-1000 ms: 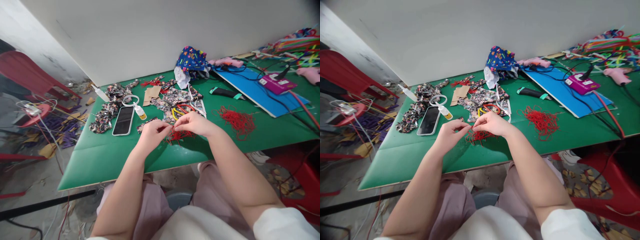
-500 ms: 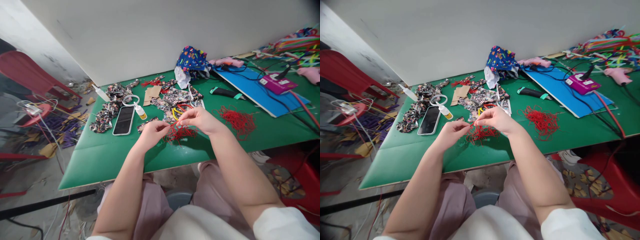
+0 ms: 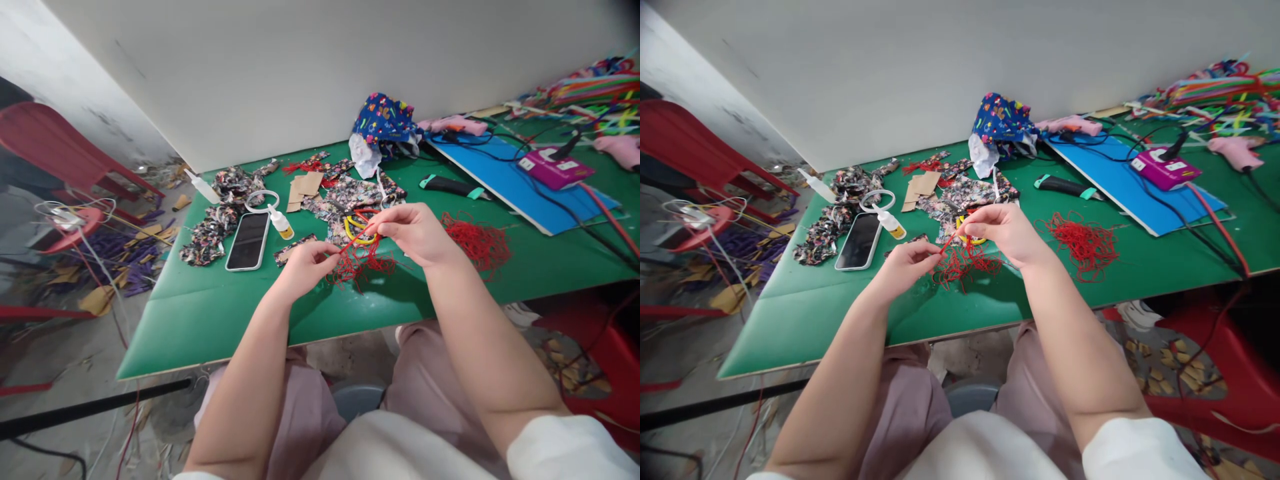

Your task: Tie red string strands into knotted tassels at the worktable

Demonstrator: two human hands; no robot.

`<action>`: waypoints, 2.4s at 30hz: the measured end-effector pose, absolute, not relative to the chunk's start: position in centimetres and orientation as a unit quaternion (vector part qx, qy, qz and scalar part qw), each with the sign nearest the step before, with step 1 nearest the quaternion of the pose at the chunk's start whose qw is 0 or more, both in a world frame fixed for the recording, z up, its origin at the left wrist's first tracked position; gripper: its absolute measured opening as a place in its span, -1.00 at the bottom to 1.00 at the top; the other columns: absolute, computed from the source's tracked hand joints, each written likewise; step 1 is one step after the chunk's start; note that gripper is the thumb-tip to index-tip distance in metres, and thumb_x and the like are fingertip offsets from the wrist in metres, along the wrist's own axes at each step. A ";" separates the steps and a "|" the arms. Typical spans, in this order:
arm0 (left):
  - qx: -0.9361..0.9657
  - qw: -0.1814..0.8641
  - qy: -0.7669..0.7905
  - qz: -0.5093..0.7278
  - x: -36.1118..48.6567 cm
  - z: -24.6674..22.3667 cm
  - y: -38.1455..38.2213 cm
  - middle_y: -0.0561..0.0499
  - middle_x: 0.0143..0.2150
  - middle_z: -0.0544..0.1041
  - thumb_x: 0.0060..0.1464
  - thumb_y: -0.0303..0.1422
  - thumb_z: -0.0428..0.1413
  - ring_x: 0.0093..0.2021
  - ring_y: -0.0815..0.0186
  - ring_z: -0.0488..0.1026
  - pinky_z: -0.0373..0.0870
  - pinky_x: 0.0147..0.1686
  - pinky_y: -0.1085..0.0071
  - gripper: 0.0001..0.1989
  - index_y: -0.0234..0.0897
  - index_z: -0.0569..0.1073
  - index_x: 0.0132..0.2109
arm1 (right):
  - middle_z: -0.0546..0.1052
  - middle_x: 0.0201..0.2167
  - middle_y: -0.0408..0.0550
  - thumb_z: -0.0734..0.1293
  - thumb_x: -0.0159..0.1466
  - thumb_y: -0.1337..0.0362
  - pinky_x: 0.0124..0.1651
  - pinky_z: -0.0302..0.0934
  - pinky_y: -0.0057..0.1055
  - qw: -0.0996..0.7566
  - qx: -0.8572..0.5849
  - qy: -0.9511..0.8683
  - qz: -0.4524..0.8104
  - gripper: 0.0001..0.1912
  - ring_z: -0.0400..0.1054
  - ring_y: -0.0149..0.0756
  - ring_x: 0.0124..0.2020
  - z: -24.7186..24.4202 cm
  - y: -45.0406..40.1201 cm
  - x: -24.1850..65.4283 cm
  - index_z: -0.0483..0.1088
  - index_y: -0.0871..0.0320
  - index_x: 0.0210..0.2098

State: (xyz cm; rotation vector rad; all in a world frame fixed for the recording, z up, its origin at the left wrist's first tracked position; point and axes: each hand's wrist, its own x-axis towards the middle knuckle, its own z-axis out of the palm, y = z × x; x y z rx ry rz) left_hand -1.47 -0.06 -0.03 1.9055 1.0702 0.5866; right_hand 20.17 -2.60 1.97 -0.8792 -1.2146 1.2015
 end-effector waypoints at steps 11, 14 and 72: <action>0.783 0.398 0.433 0.202 -1.6 -0.4 0.0 0.03 -0.47 0.47 0.02 -0.22 0.05 -0.53 0.41 0.31 0.18 -0.54 0.49 -0.74 -0.31 0.52 -0.29 | 0.57 -0.50 -0.16 0.50 -0.07 0.19 -0.20 0.30 -0.33 0.602 -0.375 -0.504 0.493 -0.87 0.43 -0.35 -0.37 2.1 -2.6 20.4 0.52 0.05 -0.53; 0.795 0.384 0.432 0.183 -1.6 -0.4 0.0 0.04 -0.47 0.47 0.03 -0.22 0.04 -0.53 0.42 0.28 0.16 -0.54 0.49 -0.74 -0.30 0.52 -0.29 | 0.57 -0.49 -0.17 0.49 -0.05 0.23 -0.22 0.30 -0.36 0.604 -0.366 -0.504 0.497 -0.90 0.43 -0.36 -0.37 2.1 -2.6 20.4 0.52 0.05 -0.52; 0.837 0.112 0.354 0.401 -0.1 1.8 -2.4 0.02 -0.51 0.50 0.08 -0.38 0.09 -0.49 0.43 0.38 0.31 -0.42 0.50 -0.84 -0.30 0.57 -0.30 | 0.54 -0.52 -0.17 0.48 -0.06 0.27 -0.27 0.28 -0.43 0.460 -0.431 -0.551 0.546 -0.88 0.39 -0.46 -0.47 1.9 -2.6 18.3 0.52 0.14 -0.50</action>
